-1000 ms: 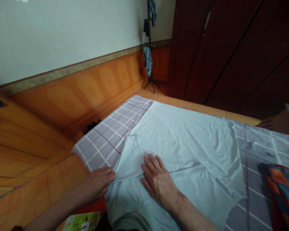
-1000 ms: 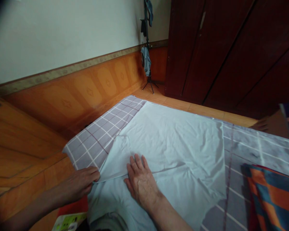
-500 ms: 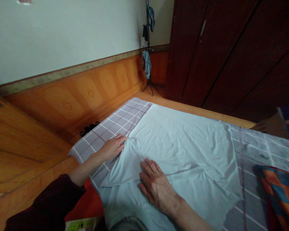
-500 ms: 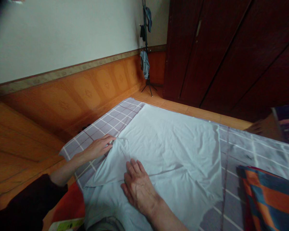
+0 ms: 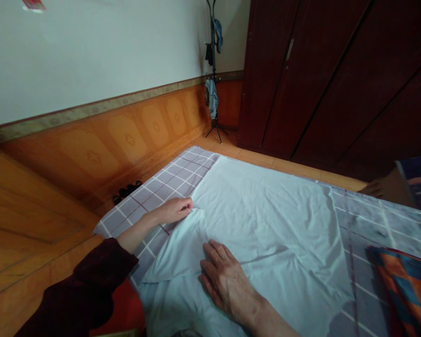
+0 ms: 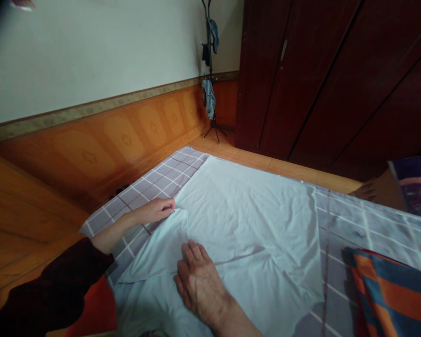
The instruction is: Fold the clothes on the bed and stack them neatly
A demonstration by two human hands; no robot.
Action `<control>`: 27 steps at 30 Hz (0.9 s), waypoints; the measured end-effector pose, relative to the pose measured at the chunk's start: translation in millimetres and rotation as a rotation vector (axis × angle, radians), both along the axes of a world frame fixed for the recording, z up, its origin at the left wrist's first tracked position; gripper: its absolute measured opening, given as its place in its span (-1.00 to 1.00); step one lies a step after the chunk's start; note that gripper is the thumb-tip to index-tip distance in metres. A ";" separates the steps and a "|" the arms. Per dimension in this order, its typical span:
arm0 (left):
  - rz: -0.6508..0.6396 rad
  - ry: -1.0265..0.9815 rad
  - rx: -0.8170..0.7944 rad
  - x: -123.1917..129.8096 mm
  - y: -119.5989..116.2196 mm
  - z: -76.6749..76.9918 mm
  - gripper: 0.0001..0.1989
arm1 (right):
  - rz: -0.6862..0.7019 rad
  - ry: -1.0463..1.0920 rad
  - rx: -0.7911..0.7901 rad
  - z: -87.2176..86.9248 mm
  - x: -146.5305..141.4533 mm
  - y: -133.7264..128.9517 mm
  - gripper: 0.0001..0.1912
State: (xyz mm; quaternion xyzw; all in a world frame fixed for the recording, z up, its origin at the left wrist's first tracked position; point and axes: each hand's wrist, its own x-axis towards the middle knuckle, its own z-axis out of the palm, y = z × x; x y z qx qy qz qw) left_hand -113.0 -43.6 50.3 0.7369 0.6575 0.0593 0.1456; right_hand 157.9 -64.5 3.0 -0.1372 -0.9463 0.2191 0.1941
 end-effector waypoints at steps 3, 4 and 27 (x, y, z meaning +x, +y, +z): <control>-0.004 0.043 0.003 -3.3 -0.5 -2.1 -0.87 | -0.003 -0.015 0.001 0.7 0.2 0.2 -0.82; -0.005 0.053 0.001 -4.6 -0.5 -3.2 -0.87 | -0.006 -0.016 0.003 0.7 0.2 0.2 -0.82; 0.009 -0.106 -0.090 -28.5 16.2 -20.7 -0.86 | 0.010 -0.047 0.122 5.7 -2.3 -0.2 -0.87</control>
